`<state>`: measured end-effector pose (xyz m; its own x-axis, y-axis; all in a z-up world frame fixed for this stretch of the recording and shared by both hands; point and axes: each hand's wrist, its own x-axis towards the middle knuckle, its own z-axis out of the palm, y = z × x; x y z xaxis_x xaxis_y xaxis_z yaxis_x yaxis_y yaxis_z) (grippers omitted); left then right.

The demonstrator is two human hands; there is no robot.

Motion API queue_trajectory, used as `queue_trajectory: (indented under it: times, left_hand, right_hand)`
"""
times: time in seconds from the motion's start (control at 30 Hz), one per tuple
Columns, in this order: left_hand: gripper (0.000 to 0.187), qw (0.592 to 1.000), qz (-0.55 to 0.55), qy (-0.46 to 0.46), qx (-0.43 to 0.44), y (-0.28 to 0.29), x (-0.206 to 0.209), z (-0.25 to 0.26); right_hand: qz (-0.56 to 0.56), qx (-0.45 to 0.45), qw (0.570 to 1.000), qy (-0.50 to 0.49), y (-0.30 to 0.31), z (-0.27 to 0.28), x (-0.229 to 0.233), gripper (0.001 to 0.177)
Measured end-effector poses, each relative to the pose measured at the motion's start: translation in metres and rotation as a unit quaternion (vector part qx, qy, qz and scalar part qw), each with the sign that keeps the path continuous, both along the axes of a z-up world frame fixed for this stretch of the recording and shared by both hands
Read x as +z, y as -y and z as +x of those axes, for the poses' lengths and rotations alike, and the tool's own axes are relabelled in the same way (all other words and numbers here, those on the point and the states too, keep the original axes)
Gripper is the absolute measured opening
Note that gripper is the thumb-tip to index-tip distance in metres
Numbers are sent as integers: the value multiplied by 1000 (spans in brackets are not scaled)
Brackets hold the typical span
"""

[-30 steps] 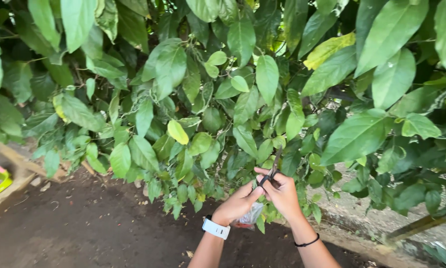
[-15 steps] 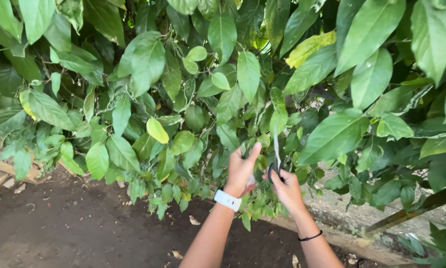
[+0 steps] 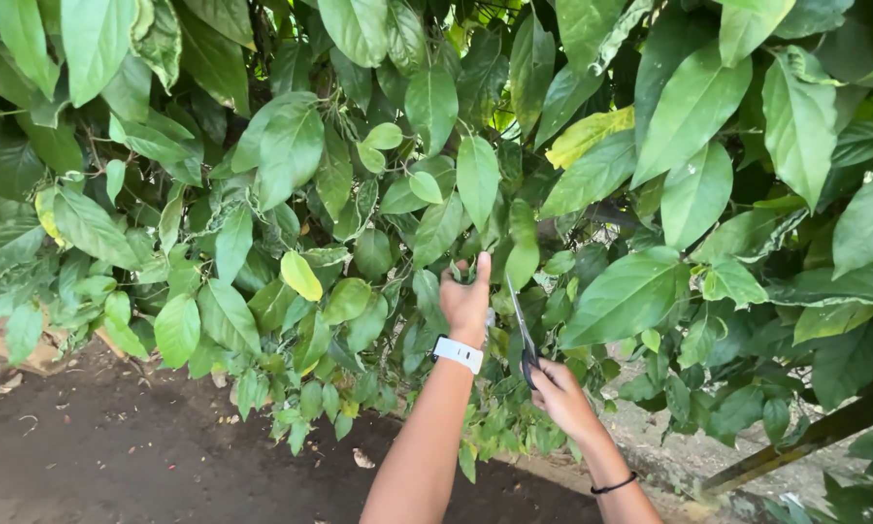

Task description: The recorder is harvesting small red and green chili peppers from a dense hedge using scissors and placing them into a small plastic bag.

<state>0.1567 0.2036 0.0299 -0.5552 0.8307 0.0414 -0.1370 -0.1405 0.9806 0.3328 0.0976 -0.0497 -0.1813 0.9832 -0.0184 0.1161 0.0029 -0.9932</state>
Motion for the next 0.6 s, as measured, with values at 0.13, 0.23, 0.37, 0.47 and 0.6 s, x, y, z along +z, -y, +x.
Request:
queue_trajectory:
  times: [0.13,0.23,0.37,0.47,0.6]
  left_hand:
    - [45,997,11,34,-74,1,-4,2]
    - [37,983,37,64,-170,1,-12,7]
    - [31,986,87,-21,-140,22,-4,3]
    - [32,985,90,-88,-121,35,1,0]
    - [33,981,94,-128,-110,43,4,1]
  right_hand:
    - [23,-1,999,44,9,-5,23,34]
    - [-10,1,1000,16,19,-18,50,31]
    - [151,-86,944,281,13,-17,44,41]
    - [188,-95,894,395,4,-19,43,45]
    - [233,-118,852,454,1,-22,54,58]
